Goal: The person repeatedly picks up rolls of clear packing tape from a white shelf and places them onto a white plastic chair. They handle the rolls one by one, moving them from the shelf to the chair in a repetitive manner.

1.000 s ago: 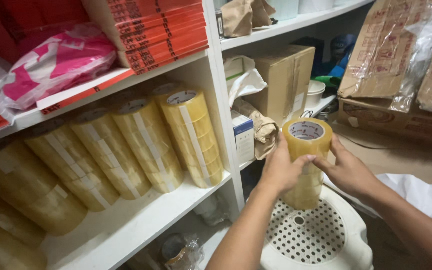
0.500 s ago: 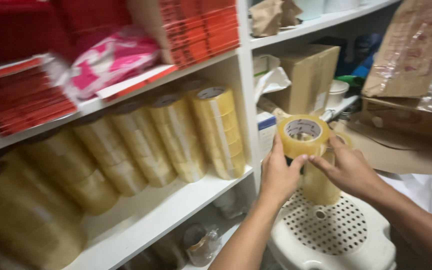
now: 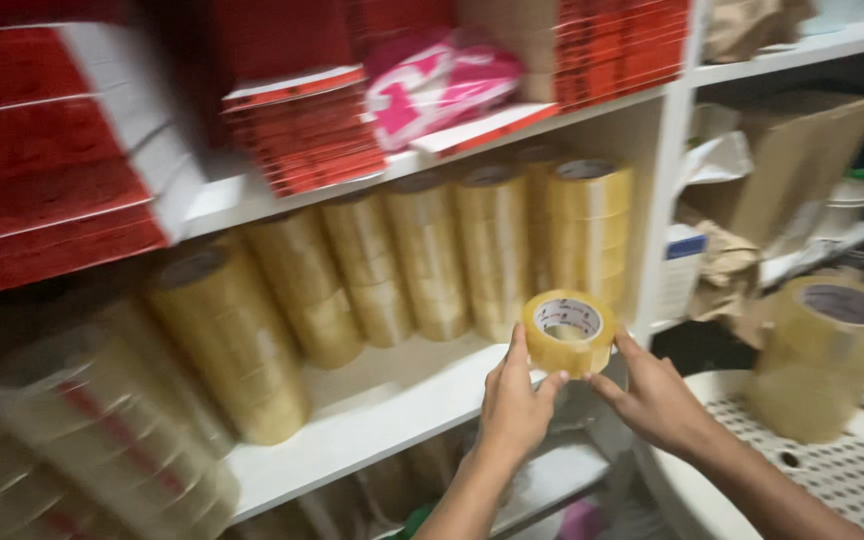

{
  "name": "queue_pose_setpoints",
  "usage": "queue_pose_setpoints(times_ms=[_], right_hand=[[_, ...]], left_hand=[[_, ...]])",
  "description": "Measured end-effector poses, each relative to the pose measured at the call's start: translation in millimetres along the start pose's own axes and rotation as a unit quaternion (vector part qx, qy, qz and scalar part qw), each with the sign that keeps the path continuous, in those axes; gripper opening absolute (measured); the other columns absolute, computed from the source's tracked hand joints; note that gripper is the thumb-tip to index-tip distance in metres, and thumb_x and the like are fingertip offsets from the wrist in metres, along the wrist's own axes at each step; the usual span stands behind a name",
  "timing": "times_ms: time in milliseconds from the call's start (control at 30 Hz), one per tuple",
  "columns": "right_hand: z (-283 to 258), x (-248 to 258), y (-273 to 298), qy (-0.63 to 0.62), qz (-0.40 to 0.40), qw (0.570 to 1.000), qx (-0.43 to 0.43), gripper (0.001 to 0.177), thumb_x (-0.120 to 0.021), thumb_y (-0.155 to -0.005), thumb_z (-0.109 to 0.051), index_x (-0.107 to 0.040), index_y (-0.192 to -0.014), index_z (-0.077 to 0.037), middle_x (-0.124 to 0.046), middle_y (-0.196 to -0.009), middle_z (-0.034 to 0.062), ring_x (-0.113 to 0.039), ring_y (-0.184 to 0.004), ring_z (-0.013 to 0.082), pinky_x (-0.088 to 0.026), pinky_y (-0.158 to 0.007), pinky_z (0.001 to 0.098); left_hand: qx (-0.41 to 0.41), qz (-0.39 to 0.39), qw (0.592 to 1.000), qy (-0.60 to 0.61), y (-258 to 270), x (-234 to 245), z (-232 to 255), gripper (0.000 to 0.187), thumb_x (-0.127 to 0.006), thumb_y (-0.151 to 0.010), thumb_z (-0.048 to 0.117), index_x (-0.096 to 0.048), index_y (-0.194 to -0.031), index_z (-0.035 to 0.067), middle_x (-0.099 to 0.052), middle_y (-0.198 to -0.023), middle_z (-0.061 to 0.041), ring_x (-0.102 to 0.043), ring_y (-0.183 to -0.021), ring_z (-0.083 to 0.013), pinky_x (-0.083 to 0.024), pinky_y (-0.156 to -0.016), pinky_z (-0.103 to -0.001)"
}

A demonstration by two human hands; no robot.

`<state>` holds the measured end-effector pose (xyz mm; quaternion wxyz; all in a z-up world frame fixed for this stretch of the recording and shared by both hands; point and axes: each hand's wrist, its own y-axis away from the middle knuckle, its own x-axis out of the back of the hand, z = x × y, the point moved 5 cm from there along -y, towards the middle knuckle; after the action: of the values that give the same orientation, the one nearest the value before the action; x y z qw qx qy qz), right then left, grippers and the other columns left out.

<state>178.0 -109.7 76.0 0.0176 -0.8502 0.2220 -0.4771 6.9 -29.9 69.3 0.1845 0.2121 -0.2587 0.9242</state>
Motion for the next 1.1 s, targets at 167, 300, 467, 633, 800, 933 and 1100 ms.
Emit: queue_pose_setpoints(times_ms=[167, 300, 467, 633, 800, 933, 1100], right_hand=[[-44, -51, 1, -0.070, -0.048, 0.996, 0.041, 0.076, -0.066, -0.087, -0.032, -0.037, -0.157, -0.024, -0.061, -0.149, 0.0045, -0.060, -0.135, 0.0314, -0.045, -0.108, 0.0359], [-78, -96, 3, -0.079, -0.098, 0.988, 0.091, 0.076, -0.064, -0.086, -0.023, -0.033, -0.156, -0.026, -0.068, -0.138, 0.0034, -0.069, -0.118, 0.0338, -0.048, -0.101, 0.0367], [-114, -139, 6, -0.127, -0.117, 0.973, 0.151, 0.070, -0.061, -0.087, -0.016, -0.039, -0.152, -0.019, -0.064, -0.141, 0.0041, -0.065, -0.125, 0.0248, -0.046, -0.106, 0.0345], [-136, -165, 11, -0.147, -0.110, 0.954, 0.236, 0.060, -0.059, -0.083, -0.006, -0.053, -0.142, -0.010, -0.056, -0.154, 0.0064, -0.056, -0.138, 0.0278, -0.041, -0.114, 0.0367], [-132, -179, 14, -0.011, -0.148, 0.985, 0.088, 0.058, -0.059, -0.087, -0.020, -0.043, -0.142, -0.025, -0.063, -0.138, 0.0064, -0.053, -0.133, 0.0353, -0.042, -0.106, 0.0561], [-118, -190, 10, -0.005, -0.139, 0.988, 0.060, 0.066, -0.049, -0.079, -0.009, -0.046, -0.144, -0.022, -0.066, -0.138, 0.0025, -0.057, -0.132, 0.0294, -0.036, -0.112, 0.0573], [-104, -196, -2, 0.007, -0.043, 0.997, 0.068, 0.057, -0.051, -0.077, -0.013, -0.052, -0.134, -0.013, -0.067, -0.132, 0.0076, -0.057, -0.132, 0.0257, -0.028, -0.120, 0.0540]], left_hand=[[0.048, 0.010, 0.999, -0.018, 27, 52, -43, 0.090, -0.074, -0.088, 0.024, -0.025, -0.162, 0.008, -0.051, -0.153, -0.019, -0.048, -0.141, -0.0350, -0.037, -0.115, -0.041], [0.118, -0.013, 0.993, -0.012, 61, 102, -47, 0.089, -0.068, -0.090, 0.020, -0.017, -0.163, 0.015, -0.043, -0.162, -0.012, -0.038, -0.149, -0.0324, -0.031, -0.119, -0.042], [0.097, 0.034, 0.994, -0.035, 84, 115, -126, 0.093, -0.075, -0.088, 0.026, -0.020, -0.161, 0.008, -0.038, -0.164, -0.015, -0.036, -0.151, -0.0324, -0.027, -0.123, -0.040], [0.120, 0.074, 0.990, -0.021, 87, 144, -127, 0.093, -0.078, -0.084, 0.035, -0.028, -0.158, 0.011, -0.051, -0.154, -0.014, -0.048, -0.141, -0.0325, -0.038, -0.115, -0.042], [0.159, 0.043, 0.985, -0.045, 87, 145, -139, 0.115, -0.090, -0.074, 0.040, -0.020, -0.160, 0.008, -0.044, -0.158, -0.017, -0.034, -0.149, -0.0317, -0.035, -0.118, -0.044], [0.102, 0.056, 0.984, -0.138, 79, 141, -149, 0.119, -0.090, -0.074, 0.055, -0.024, -0.154, -0.004, -0.046, -0.153, -0.022, -0.037, -0.146, -0.0363, -0.017, -0.119, -0.061], [0.084, 0.089, 0.967, -0.222, 76, 159, -154, 0.111, -0.084, -0.068, 0.073, -0.044, -0.152, 0.011, -0.044, -0.145, -0.020, -0.044, -0.129, -0.0452, -0.028, -0.112, -0.055]])
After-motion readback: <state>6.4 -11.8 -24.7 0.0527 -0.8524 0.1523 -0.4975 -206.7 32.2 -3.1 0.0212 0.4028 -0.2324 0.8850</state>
